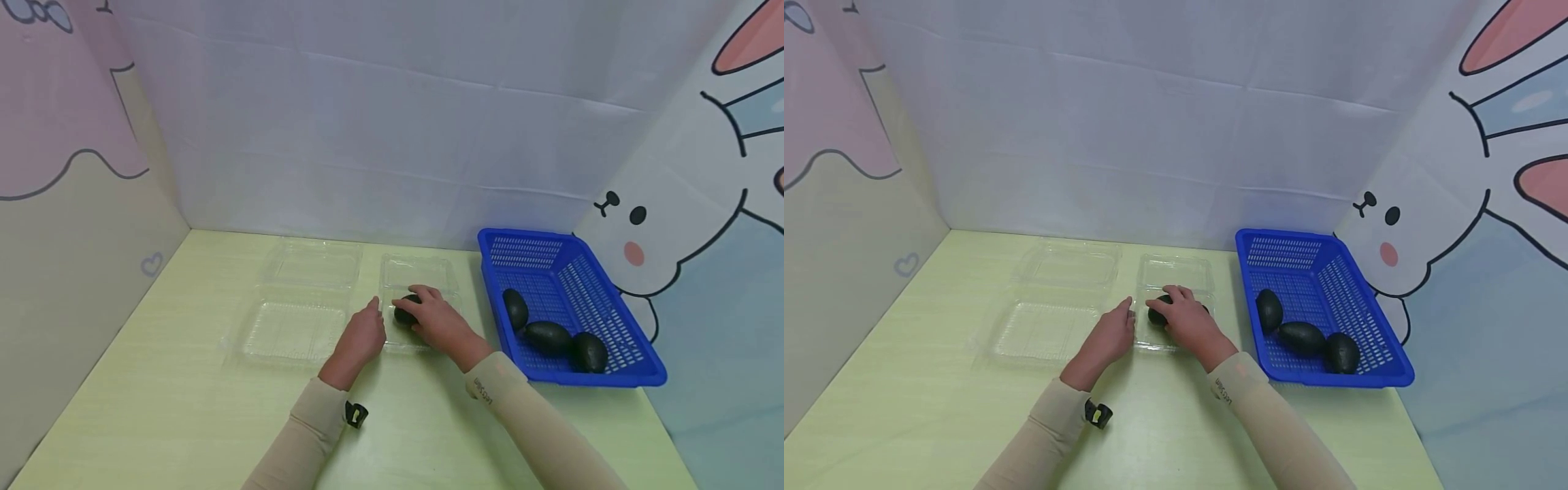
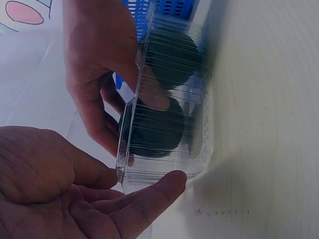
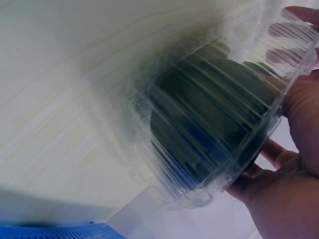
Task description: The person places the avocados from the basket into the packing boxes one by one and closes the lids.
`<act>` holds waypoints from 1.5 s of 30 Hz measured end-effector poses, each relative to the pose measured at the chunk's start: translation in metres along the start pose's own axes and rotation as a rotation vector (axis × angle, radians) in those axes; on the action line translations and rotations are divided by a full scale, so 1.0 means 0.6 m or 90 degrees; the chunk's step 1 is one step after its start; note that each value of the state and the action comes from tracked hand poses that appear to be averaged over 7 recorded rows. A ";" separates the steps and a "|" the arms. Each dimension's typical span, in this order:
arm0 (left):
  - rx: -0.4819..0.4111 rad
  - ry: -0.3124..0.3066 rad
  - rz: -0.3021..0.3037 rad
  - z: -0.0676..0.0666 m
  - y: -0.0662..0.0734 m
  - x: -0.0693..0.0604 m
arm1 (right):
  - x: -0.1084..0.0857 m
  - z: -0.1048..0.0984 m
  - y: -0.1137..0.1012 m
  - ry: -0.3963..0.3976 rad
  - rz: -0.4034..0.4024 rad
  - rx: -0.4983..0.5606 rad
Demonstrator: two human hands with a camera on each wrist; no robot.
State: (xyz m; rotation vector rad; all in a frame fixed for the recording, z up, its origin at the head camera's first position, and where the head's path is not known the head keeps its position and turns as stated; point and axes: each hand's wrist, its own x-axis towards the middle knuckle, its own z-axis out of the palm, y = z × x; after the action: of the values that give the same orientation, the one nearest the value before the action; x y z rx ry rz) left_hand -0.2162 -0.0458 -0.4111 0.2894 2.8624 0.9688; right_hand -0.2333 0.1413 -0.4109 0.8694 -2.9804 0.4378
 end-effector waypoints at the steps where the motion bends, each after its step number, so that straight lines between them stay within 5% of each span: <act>1: 0.001 0.000 0.000 0.000 0.000 0.000 | 0.000 0.000 0.000 0.002 -0.002 0.001; 35: -0.002 0.002 -0.005 0.001 0.000 0.003 | -0.007 0.000 -0.008 0.010 -0.001 -0.044; 45: 0.011 0.007 -0.007 0.002 0.001 0.002 | -0.011 -0.008 -0.006 0.068 0.004 -0.037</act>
State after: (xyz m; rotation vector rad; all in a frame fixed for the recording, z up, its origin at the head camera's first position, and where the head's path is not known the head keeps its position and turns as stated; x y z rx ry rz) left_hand -0.2173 -0.0446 -0.4116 0.2711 2.8802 0.9473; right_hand -0.2259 0.1431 -0.4060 0.8043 -2.8844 0.3828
